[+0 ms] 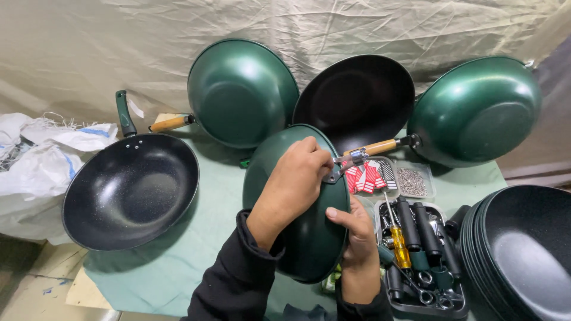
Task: Attaching a handle bracket to a wok using screws and a screwdriver
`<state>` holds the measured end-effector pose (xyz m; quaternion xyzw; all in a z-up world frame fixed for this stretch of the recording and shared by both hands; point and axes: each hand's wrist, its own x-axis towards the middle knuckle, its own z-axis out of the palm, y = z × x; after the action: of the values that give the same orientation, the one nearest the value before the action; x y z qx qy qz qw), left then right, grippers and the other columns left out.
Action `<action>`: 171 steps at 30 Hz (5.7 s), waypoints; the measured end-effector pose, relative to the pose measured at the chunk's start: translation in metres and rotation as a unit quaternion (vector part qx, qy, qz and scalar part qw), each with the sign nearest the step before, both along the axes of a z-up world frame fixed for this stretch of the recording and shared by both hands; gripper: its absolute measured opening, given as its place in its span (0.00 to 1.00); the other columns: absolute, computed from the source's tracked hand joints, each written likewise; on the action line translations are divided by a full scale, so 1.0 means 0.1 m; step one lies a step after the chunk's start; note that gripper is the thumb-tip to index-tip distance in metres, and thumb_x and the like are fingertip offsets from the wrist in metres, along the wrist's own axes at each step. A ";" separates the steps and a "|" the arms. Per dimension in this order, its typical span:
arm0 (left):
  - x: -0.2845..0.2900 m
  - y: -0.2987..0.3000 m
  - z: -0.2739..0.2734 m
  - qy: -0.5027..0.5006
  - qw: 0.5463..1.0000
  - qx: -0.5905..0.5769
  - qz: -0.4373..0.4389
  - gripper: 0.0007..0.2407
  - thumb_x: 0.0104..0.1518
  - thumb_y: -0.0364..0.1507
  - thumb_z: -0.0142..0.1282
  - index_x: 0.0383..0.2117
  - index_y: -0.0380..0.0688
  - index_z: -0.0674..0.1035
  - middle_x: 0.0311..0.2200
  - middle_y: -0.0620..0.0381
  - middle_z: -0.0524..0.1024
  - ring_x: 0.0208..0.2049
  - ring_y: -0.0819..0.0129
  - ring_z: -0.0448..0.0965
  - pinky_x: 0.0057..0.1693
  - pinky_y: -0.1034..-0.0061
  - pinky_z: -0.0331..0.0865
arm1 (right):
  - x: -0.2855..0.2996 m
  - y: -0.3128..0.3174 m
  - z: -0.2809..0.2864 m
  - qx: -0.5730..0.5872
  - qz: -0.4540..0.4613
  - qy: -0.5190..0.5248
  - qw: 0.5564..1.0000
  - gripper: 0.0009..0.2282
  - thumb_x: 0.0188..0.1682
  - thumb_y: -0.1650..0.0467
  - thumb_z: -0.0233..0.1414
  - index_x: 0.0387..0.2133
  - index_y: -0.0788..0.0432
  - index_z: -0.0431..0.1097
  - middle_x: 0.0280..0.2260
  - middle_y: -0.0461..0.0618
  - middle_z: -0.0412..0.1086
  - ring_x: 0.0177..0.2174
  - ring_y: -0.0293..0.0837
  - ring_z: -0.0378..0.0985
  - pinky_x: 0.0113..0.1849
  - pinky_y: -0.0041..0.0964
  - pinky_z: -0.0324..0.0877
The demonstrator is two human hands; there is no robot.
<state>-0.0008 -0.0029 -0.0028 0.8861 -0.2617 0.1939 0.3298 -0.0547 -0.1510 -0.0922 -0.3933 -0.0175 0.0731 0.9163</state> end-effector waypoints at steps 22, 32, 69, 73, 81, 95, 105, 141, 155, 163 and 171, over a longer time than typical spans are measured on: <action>-0.86 0.75 0.18 -0.139 0.952 -0.195 0.192 0.04 0.58 0.21 0.58 0.32 0.46 0.81 0.30 0.57 0.75 0.39 0.56 0.80 0.47 0.69 0.76 | -0.09 0.76 0.68 -0.219 0.111 -0.206 0.947 0.30 0.36 0.78 0.62 0.58 0.60 0.69 0.48 0.47 0.71 0.47 0.38 0.69 0.50 0.39 0.69; -1.38 1.39 -1.13 0.038 0.812 -0.478 0.333 0.02 0.59 0.20 0.59 0.34 0.40 0.82 0.31 0.55 0.79 0.38 0.70 0.82 0.46 0.77 0.78 | -0.54 1.54 0.42 -0.483 0.277 -0.327 0.764 0.31 0.35 0.81 0.44 0.60 0.66 0.57 0.49 0.61 0.57 0.51 0.59 0.67 0.54 0.49 0.63; -2.16 2.03 -2.63 0.219 0.603 -0.652 0.404 0.09 0.68 0.31 0.47 0.46 0.40 0.75 0.35 0.52 0.73 0.35 0.68 0.72 0.40 0.75 0.70 | -0.40 1.39 -0.72 -0.656 0.278 -0.321 0.624 0.18 0.49 0.64 0.51 0.51 0.59 0.70 0.50 0.54 0.64 0.41 0.60 0.76 0.40 0.57 0.70; -2.15 1.83 -2.17 0.250 0.635 -0.625 0.378 0.06 0.68 0.29 0.48 0.40 0.40 0.76 0.29 0.55 0.71 0.28 0.71 0.70 0.34 0.81 0.64 | 0.19 0.59 -0.52 -0.681 0.223 -0.324 0.618 0.08 0.49 0.66 0.54 0.40 0.52 0.75 0.40 0.50 0.71 0.26 0.48 0.79 0.39 0.47 0.69; -1.43 0.97 -1.02 0.299 0.904 -0.243 0.186 0.05 0.57 0.30 0.56 0.32 0.49 0.84 0.33 0.63 0.82 0.36 0.73 0.78 0.46 0.80 0.68 | 1.10 -0.98 -0.84 -0.777 0.127 -0.221 0.576 0.02 0.45 0.69 0.59 0.29 0.52 0.78 0.31 0.45 0.79 0.34 0.47 0.79 0.38 0.41 0.67; 0.10 -0.93 -2.01 0.033 0.990 0.103 0.086 0.06 0.48 0.31 0.63 0.29 0.48 0.81 0.33 0.57 0.70 0.42 0.55 0.70 0.42 0.63 0.70 | 1.24 -1.07 -2.03 -0.860 0.105 -0.227 0.444 0.10 0.51 0.63 0.47 0.35 0.53 0.73 0.31 0.52 0.76 0.38 0.57 0.82 0.40 0.56 0.76; 0.23 -0.90 -2.29 -0.011 0.992 0.106 0.063 0.06 0.43 0.31 0.64 0.24 0.50 0.78 0.30 0.58 0.68 0.40 0.55 0.70 0.43 0.62 0.65 | 1.18 -1.10 -1.39 -0.810 0.200 -0.232 0.500 0.07 0.41 0.69 0.58 0.30 0.59 0.77 0.29 0.58 0.78 0.38 0.64 0.82 0.40 0.59 0.77; 0.43 -0.89 -2.56 0.019 0.986 0.142 0.082 0.05 0.46 0.25 0.60 0.29 0.48 0.81 0.27 0.57 0.70 0.42 0.57 0.70 0.61 0.49 0.53 | 1.22 -0.81 -2.03 -0.818 0.163 -0.077 0.546 0.15 0.46 0.65 0.51 0.32 0.66 0.79 0.32 0.65 0.77 0.41 0.69 0.80 0.41 0.64 0.76; 0.53 -0.86 -1.86 0.337 0.905 -0.251 0.071 0.07 0.53 0.30 0.63 0.36 0.61 0.86 0.22 0.63 0.82 0.28 0.72 0.82 0.37 0.77 0.73 | 1.10 -1.12 -0.64 -0.552 0.017 -0.139 0.822 0.05 0.48 0.73 0.58 0.35 0.62 0.76 0.25 0.51 0.71 0.23 0.40 0.74 0.29 0.34 0.73; 0.34 -0.61 -1.69 0.413 0.767 -0.490 0.031 0.09 0.56 0.31 0.65 0.40 0.42 0.83 0.33 0.54 0.83 0.36 0.73 0.83 0.40 0.83 0.78 | 0.90 -0.78 -0.44 -0.438 -0.058 -0.244 0.863 0.05 0.51 0.74 0.60 0.36 0.66 0.76 0.30 0.53 0.67 0.23 0.40 0.75 0.24 0.28 0.75; -0.16 0.10 -1.00 0.330 0.804 -0.487 0.082 0.07 0.52 0.28 0.64 0.34 0.41 0.83 0.30 0.54 0.84 0.33 0.75 0.83 0.37 0.85 0.76 | 0.73 -0.22 -0.38 -0.366 -0.024 -0.168 0.915 0.06 0.49 0.74 0.62 0.37 0.64 0.77 0.25 0.49 0.69 0.22 0.35 0.73 0.21 0.24 0.72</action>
<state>-0.0170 0.0072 -0.1030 0.6375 0.0655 0.0185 0.7674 0.0181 -0.1733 -0.1300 -0.7080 -0.1332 -0.0149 0.6933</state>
